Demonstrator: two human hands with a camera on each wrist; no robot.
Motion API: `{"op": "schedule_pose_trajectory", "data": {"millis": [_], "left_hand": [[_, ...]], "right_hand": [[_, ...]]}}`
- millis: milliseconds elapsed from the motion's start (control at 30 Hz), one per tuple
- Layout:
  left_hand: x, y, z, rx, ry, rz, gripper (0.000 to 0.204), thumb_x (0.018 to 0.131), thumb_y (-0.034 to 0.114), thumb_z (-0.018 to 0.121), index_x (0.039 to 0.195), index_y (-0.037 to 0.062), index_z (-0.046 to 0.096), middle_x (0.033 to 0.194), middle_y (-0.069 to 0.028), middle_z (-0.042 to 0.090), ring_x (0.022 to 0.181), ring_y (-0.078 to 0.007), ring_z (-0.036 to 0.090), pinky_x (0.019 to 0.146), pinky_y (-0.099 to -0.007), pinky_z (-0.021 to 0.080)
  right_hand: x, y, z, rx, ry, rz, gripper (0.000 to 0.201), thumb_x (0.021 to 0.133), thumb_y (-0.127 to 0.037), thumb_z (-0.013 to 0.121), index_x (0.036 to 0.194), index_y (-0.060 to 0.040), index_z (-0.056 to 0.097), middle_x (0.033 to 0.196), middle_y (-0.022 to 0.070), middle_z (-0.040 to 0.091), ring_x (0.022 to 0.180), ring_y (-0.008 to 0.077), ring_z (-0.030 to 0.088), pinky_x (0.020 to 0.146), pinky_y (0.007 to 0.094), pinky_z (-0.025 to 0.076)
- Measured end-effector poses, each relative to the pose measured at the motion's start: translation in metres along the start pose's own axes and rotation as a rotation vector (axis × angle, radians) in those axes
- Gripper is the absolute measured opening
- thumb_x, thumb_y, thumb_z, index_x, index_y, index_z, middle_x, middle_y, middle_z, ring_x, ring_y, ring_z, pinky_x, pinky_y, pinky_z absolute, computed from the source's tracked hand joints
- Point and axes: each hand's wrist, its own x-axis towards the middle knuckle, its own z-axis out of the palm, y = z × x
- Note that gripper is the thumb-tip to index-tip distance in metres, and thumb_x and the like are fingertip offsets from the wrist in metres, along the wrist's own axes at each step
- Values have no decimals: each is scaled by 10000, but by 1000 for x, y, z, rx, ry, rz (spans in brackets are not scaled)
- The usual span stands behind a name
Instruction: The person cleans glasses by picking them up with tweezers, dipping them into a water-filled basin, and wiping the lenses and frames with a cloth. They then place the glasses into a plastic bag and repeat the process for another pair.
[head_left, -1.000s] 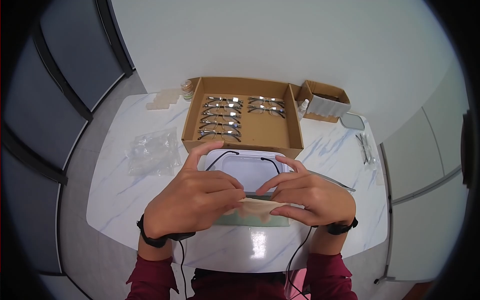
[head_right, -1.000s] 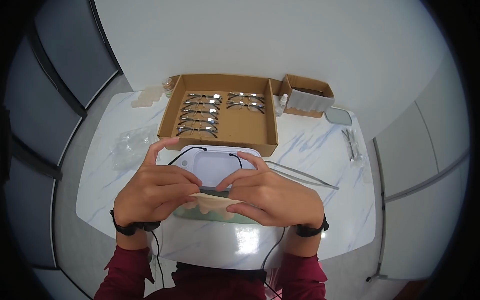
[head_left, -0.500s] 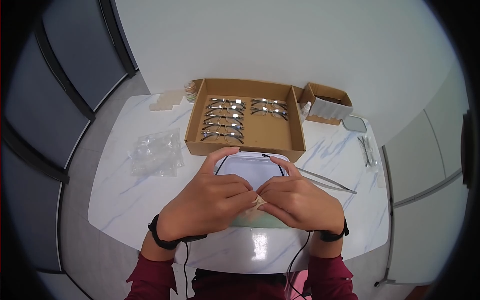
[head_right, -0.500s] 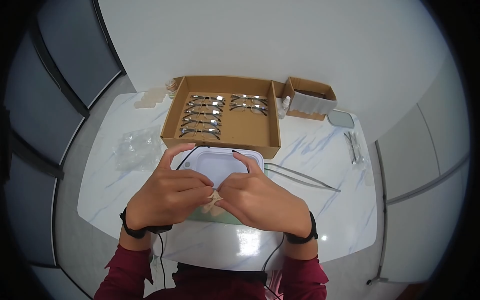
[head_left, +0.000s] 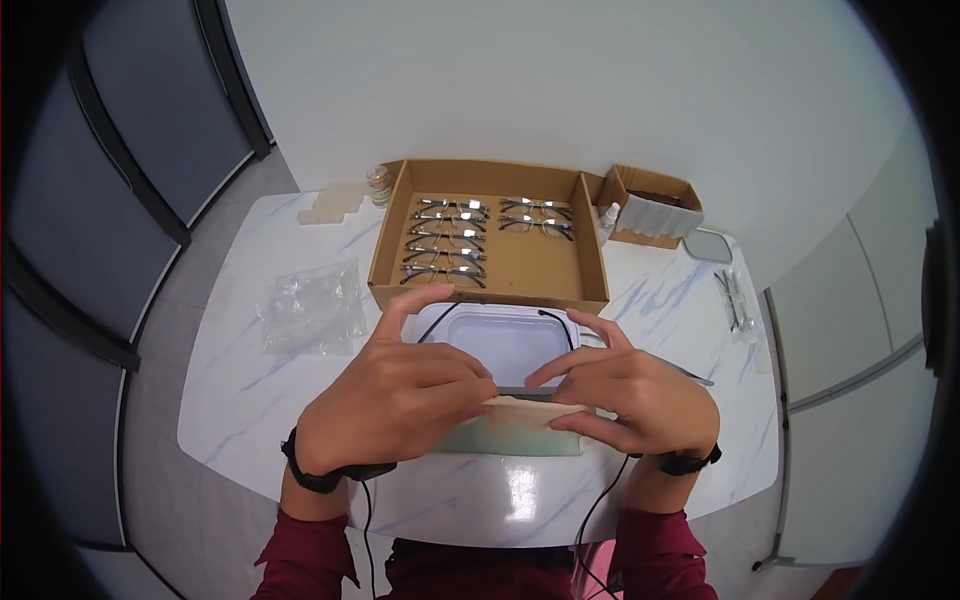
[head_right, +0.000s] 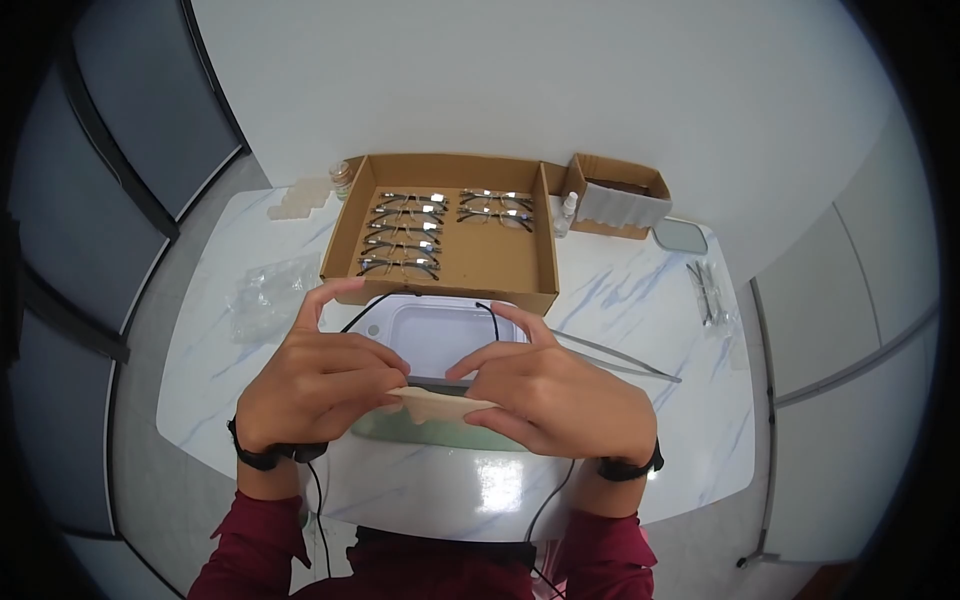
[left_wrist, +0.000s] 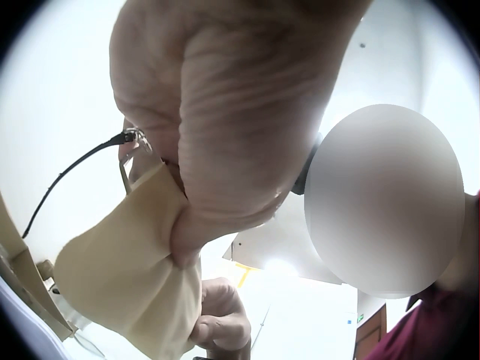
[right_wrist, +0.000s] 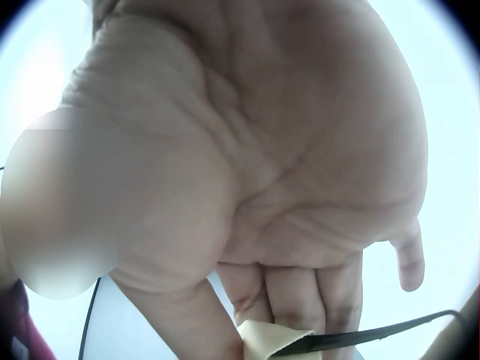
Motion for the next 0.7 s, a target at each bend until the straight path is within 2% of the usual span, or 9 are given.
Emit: {"op": "schedule_pose_trajectory", "data": {"millis": [100,300,367,600,667,700], "left_hand": [[0,4,2,-19,9,5,165,703,90,823,811,97,698,786,-3,727,791,-158,710,1108,-554,338],[4,7,17,73,8,50,114,736,91,790,796,102,693,751,8,713,773,-136,706,1088,-527,378],[4,7,19,132,19,24,101,754,103,781,778,99,683,750,17,709,769,-124,702,1090,-517,379],[3,6,11,91,91,17,132,741,115,805,762,102,675,753,27,710,774,-111,701,1095,-535,366],[2,5,10,81,95,26,138,730,117,818,771,110,685,763,30,716,788,-111,703,1103,-548,352],[2,3,10,82,96,26,138,730,117,818,771,110,685,763,30,716,788,-111,703,1103,-548,352]], "right_hand": [[0,0,3,17,-23,-12,153,901,-164,667,862,-17,684,917,79,703,951,241,670,1156,561,252],[18,-7,28,-79,55,-9,115,843,-106,701,817,-2,659,798,70,655,853,238,658,1120,555,321],[21,-10,32,-297,81,45,127,829,-105,716,804,-8,639,751,61,620,805,230,641,1104,553,345],[17,-13,17,-172,126,-13,130,851,-138,713,844,-34,635,764,45,619,812,219,638,1114,563,333],[11,-11,12,-141,90,15,101,839,-106,717,866,-31,654,871,76,672,877,233,663,1130,600,293],[9,-10,10,-142,89,14,101,839,-106,717,866,-31,654,871,76,672,877,233,663,1130,600,293]]}}
